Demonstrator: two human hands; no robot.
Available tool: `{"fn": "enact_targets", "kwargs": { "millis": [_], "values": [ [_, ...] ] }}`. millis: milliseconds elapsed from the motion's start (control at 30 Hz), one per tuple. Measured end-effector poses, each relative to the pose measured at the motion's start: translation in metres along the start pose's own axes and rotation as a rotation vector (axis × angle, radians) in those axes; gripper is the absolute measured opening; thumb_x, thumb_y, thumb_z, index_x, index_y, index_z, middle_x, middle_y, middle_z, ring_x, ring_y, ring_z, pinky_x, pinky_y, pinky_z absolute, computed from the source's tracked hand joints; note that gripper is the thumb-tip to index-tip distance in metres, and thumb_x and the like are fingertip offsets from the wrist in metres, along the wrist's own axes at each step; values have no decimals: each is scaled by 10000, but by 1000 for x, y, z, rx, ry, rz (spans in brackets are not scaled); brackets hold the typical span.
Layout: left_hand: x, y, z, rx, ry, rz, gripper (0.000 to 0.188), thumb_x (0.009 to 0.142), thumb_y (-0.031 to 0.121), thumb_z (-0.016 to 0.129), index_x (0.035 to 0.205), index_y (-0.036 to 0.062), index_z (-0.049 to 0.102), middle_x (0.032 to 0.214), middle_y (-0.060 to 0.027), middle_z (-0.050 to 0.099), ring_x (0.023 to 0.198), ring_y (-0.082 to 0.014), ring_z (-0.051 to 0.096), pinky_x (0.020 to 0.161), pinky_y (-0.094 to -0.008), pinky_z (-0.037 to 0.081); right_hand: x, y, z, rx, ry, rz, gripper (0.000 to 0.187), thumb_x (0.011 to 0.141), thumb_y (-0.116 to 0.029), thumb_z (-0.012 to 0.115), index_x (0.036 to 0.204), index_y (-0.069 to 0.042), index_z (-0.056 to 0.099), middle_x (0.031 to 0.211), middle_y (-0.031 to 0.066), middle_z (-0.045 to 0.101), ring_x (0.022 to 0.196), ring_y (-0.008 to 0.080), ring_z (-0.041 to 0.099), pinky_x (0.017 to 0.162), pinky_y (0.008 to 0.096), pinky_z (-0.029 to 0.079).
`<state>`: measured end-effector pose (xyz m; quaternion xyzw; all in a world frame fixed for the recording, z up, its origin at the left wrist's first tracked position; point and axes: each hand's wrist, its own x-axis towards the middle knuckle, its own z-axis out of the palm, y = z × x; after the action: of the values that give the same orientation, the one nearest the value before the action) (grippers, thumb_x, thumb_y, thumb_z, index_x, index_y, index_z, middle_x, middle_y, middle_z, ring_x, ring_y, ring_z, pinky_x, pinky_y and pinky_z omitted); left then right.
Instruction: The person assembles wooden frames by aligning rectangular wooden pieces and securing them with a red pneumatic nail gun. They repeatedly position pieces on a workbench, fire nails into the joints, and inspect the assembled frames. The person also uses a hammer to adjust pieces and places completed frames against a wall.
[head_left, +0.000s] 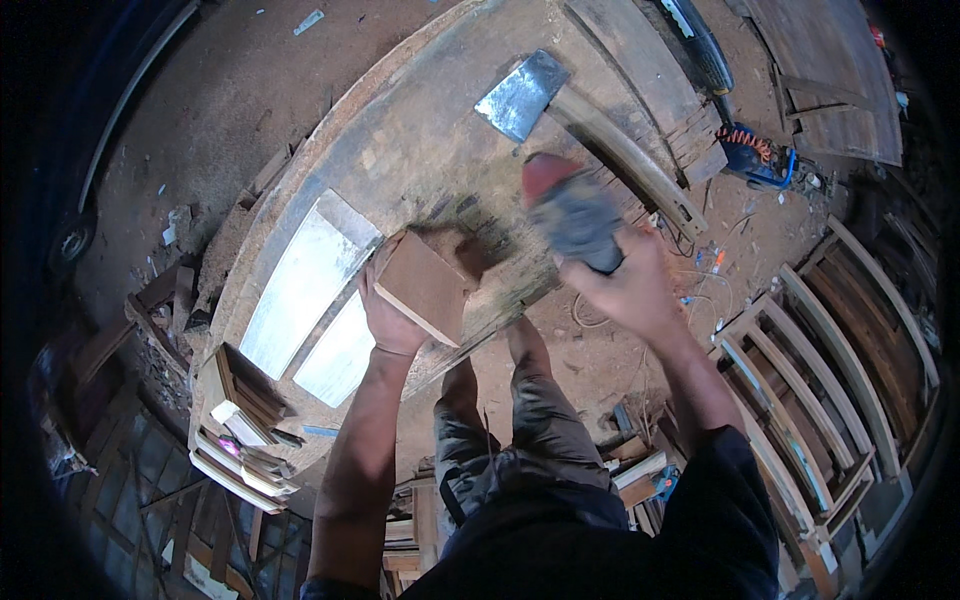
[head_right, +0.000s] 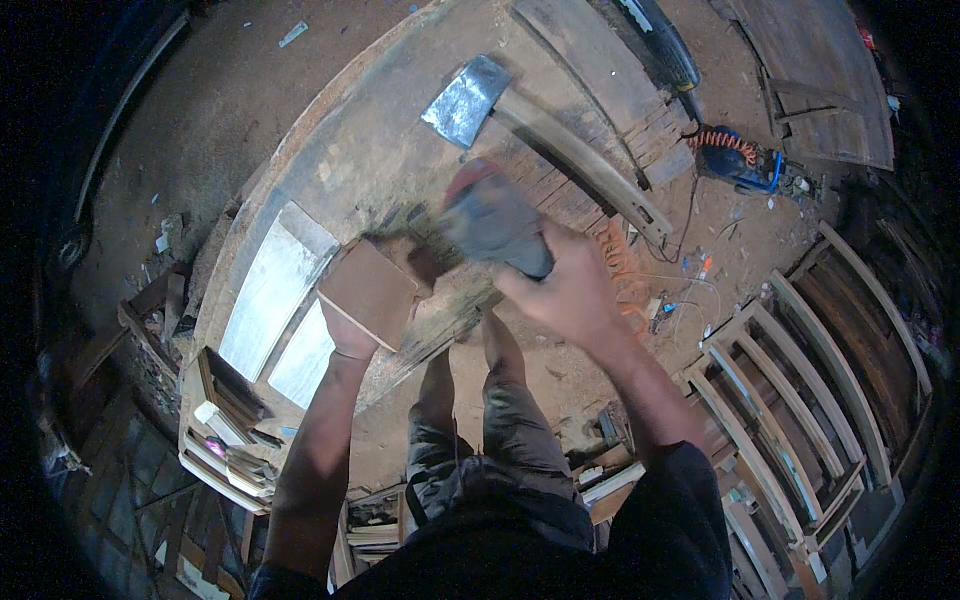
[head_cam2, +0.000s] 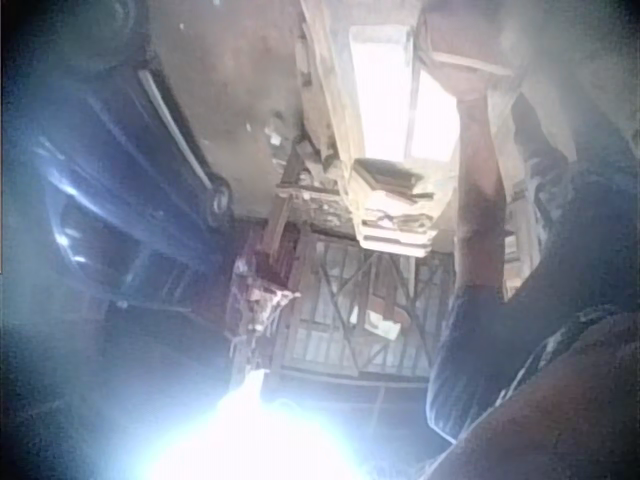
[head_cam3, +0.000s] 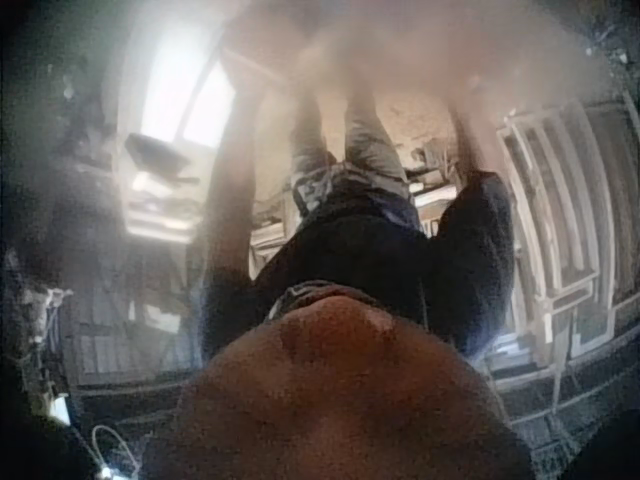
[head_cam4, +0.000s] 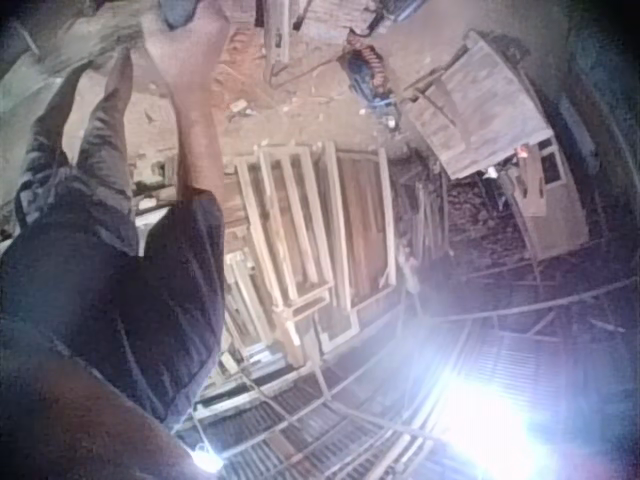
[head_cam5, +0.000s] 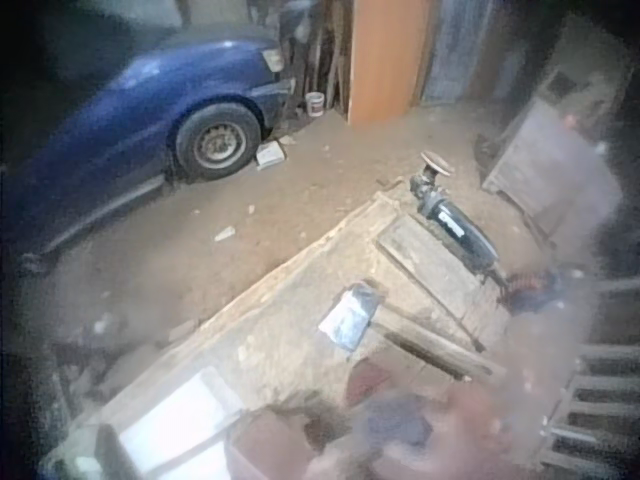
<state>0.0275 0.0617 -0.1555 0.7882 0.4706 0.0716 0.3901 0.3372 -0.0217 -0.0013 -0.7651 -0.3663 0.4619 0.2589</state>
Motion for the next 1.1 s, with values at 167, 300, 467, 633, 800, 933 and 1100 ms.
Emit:
{"fn": "enact_targets", "kwargs": {
  "millis": [167,300,467,633,800,933,1100],
  "values": [
    [3,2,3,62,38,36,970,643,571,834,1427,85,535,1410,-105,546,1273,-316,507,1115,-491,321,32,9,-9,508,-271,366,186,867,-172,726,946,-12,674,746,52,654,656,168,626,651,340,526],
    [3,14,-6,328,61,147,934,651,536,834,1417,85,547,1413,-102,553,1271,-314,508,1107,-485,325,63,24,21,614,-440,370,98,854,-123,661,858,-41,606,667,31,572,544,149,551,515,310,461],
    [4,6,-4,219,79,133,920,661,523,831,1420,85,550,1416,-104,554,1268,-309,509,1103,-475,327,86,26,29,732,-542,561,124,852,-140,657,868,-32,599,655,39,560,528,146,550,503,303,464],
    [3,9,4,-217,98,-20,925,658,527,839,1412,78,547,1406,-104,558,1254,-302,517,1094,-464,335,98,29,30,777,-624,587,156,857,-138,672,938,-18,614,673,41,554,525,143,543,503,293,461],
    [10,28,-14,264,94,123,951,647,569,847,1393,60,548,1379,-107,566,1232,-306,527,1083,-462,341,103,25,33,748,-634,625,109,846,-132,661,857,-42,601,651,56,573,508,172,560,486,329,476],
    [12,32,-17,288,88,147,967,649,602,843,1380,44,547,1359,-121,566,1218,-317,527,1076,-467,343,105,21,32,715,-633,658,114,851,-126,663,899,-39,607,656,57,577,492,175,560,469,340,482],
    [8,26,-15,304,80,114,972,657,615,832,1387,39,545,1366,-133,552,1208,-333,521,1074,-472,344,105,20,37,711,-641,610,127,853,-149,671,889,-43,611,662,49,580,508,165,561,480,338,479]
  ]
}}
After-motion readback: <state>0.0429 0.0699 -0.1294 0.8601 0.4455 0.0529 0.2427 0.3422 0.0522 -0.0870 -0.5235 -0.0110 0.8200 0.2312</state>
